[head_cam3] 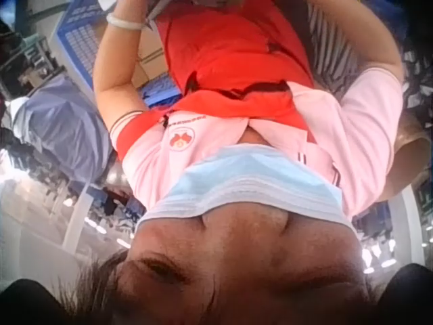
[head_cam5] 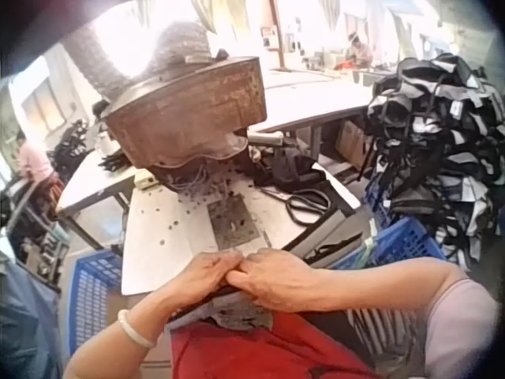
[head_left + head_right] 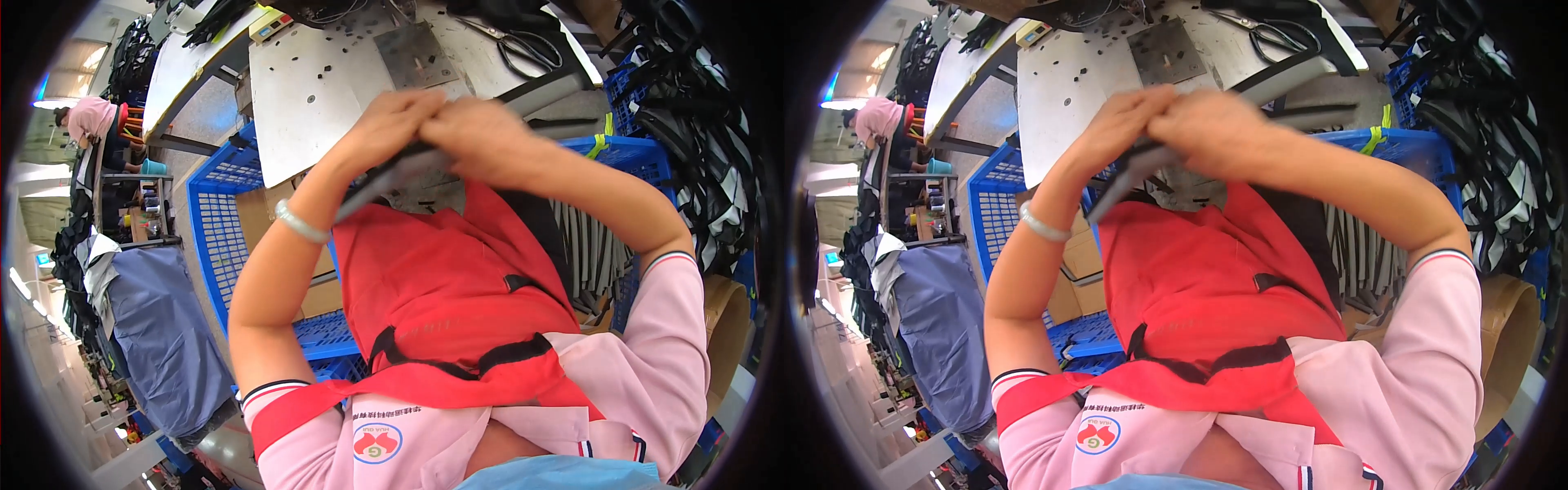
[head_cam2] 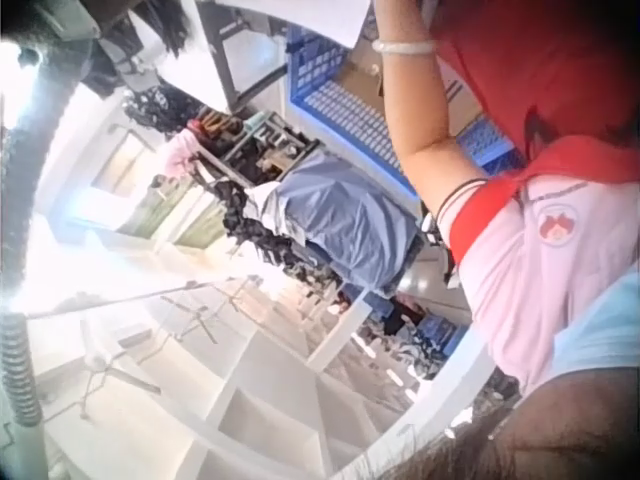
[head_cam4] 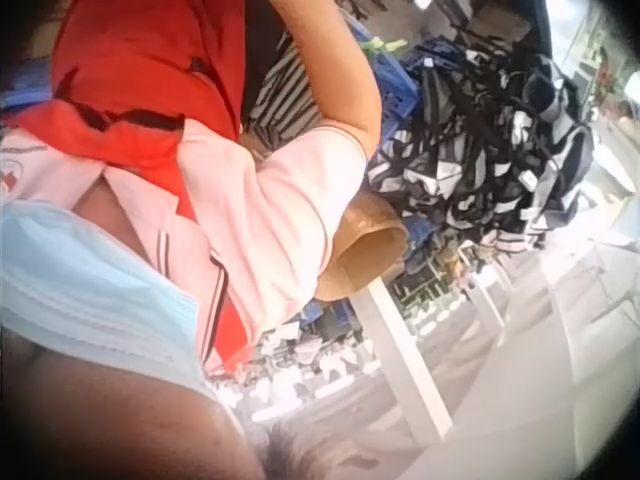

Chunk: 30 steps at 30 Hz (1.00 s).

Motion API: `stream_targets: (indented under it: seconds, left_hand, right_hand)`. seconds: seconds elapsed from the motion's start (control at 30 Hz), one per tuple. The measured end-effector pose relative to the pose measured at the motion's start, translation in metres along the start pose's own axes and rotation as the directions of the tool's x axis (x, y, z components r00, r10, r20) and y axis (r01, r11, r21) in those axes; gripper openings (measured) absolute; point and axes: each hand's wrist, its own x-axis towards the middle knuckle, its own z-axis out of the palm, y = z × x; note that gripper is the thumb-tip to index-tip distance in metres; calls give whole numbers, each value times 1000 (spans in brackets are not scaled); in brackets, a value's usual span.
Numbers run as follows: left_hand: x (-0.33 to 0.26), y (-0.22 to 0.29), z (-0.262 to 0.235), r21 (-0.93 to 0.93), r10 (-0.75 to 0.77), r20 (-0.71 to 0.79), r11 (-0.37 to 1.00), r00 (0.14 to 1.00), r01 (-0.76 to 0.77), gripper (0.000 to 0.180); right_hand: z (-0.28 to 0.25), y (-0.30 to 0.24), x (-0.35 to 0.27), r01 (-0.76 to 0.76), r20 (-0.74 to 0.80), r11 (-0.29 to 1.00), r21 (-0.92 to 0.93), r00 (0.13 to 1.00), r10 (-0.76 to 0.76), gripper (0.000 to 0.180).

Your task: Operating a specialized machine to seal or sew grey industrial material strips.

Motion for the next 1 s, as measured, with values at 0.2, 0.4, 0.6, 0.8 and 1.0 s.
stream_targets:
  seconds: [0.2, 0.4, 0.6, 0.8, 1.0]
  left_hand:
    - [-28, 31, -22, 34, -455, 161, 889, 876, 456, 27]
    - [0, 56, -29, -3, -176, -61, 984, 983, 176, 25]
    - [23, 39, -29, 39, -145, -158, 987, 977, 153, 25]
    - [39, 26, -36, 76, -119, -180, 988, 976, 135, 26]
    - [47, 25, -39, 64, -129, -186, 988, 974, 143, 26]
  right_hand:
    - [-35, 57, -32, -164, -153, 977, 139, 971, 185, 43]
    - [-65, 87, -30, -221, -322, 974, -52, 927, 193, 48]
    - [-62, 105, -21, -299, -283, 953, -53, 920, 273, 57]
    - [-60, 112, -9, -339, -270, 940, -30, 908, 319, 57]
    - [-67, 114, 0, -328, -285, 944, 44, 901, 326, 54]
